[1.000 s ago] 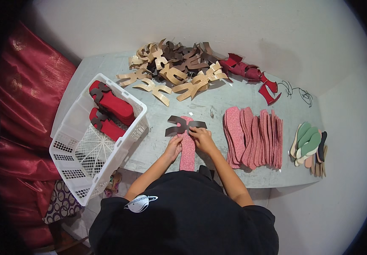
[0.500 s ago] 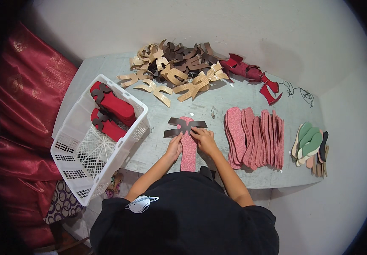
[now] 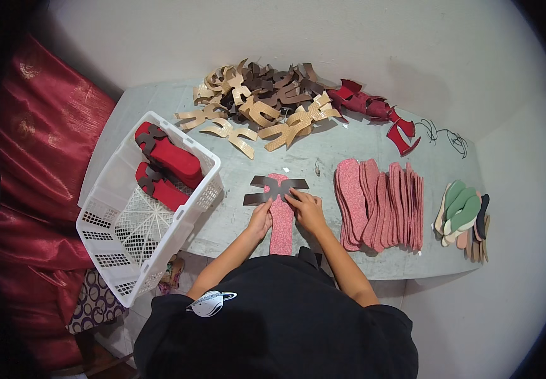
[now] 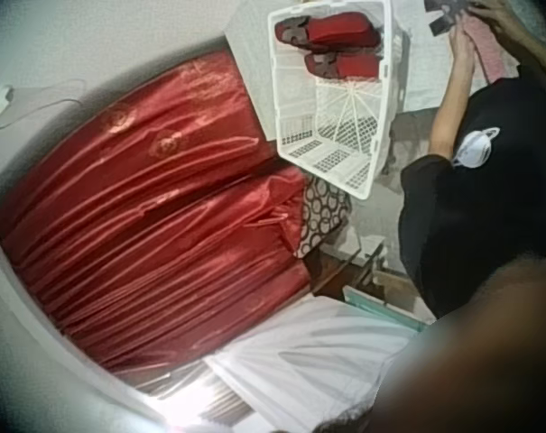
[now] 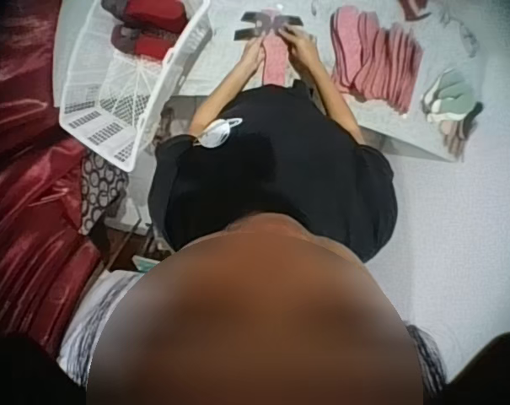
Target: Attach straps to sandal soles.
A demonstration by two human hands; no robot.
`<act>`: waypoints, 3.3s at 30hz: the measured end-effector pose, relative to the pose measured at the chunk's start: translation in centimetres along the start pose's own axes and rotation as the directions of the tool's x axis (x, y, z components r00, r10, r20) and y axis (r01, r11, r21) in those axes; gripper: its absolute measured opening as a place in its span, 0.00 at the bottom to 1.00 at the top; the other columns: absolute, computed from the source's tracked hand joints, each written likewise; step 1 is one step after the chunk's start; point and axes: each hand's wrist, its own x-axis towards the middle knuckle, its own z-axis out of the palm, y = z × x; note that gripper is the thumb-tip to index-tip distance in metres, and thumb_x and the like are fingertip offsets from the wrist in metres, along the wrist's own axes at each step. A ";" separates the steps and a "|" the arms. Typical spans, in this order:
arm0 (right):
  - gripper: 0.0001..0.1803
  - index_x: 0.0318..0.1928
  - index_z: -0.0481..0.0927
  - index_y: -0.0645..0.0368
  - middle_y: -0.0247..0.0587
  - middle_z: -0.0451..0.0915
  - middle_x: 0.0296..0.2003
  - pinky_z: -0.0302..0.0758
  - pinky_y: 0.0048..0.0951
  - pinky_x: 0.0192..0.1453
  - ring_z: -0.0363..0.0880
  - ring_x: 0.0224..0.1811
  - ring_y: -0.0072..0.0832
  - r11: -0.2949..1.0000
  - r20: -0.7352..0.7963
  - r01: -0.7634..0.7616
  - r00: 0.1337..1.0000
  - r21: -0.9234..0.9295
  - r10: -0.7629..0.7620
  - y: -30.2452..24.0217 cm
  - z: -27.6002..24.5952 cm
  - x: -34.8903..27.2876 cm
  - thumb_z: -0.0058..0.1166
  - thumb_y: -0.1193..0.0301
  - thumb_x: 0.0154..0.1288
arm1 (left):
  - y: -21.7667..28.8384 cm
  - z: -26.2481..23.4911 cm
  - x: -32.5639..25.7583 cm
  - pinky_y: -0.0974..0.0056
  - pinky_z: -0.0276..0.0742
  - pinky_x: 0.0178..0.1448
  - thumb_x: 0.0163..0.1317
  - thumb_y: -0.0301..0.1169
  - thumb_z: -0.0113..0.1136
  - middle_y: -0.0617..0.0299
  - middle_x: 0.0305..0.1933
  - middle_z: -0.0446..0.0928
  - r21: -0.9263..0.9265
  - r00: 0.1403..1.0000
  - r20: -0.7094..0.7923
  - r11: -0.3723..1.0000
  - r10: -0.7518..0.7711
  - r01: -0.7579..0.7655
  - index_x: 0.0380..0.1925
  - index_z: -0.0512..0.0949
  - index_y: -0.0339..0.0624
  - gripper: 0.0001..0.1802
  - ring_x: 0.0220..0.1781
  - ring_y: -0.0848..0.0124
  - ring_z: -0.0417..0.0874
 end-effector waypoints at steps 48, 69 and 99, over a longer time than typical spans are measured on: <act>0.44 0.60 0.68 0.34 0.39 0.57 0.65 0.55 0.48 0.67 0.53 0.67 0.47 0.973 0.128 0.225 0.965 0.054 -0.230 1.0 -7.2 2.8 0.67 0.70 0.35 | 5.1 7.4 -5.8 0.56 0.64 0.65 0.66 0.48 0.43 0.55 0.58 0.70 -0.257 0.969 0.246 0.964 -0.004 0.069 0.59 0.63 0.41 0.28 0.61 0.63 0.70; 0.43 0.59 0.70 0.34 0.39 0.58 0.65 0.58 0.48 0.66 0.54 0.66 0.52 0.967 0.156 0.255 0.954 0.026 -0.256 1.0 -7.8 2.3 0.63 0.71 0.35 | 4.5 7.1 -5.7 0.56 0.65 0.64 0.65 0.55 0.38 0.54 0.58 0.70 -0.241 0.971 0.228 0.962 -0.075 0.131 0.58 0.64 0.40 0.33 0.60 0.62 0.71; 0.42 0.59 0.69 0.31 0.39 0.56 0.66 0.58 0.47 0.66 0.54 0.66 0.50 0.966 0.166 0.253 0.952 0.045 -0.257 0.6 -6.8 1.7 0.64 0.69 0.37 | 3.4 6.6 -4.8 0.61 0.72 0.56 0.60 0.39 0.58 0.58 0.49 0.76 -0.197 0.990 0.120 0.975 -0.077 0.100 0.50 0.72 0.41 0.21 0.51 0.67 0.77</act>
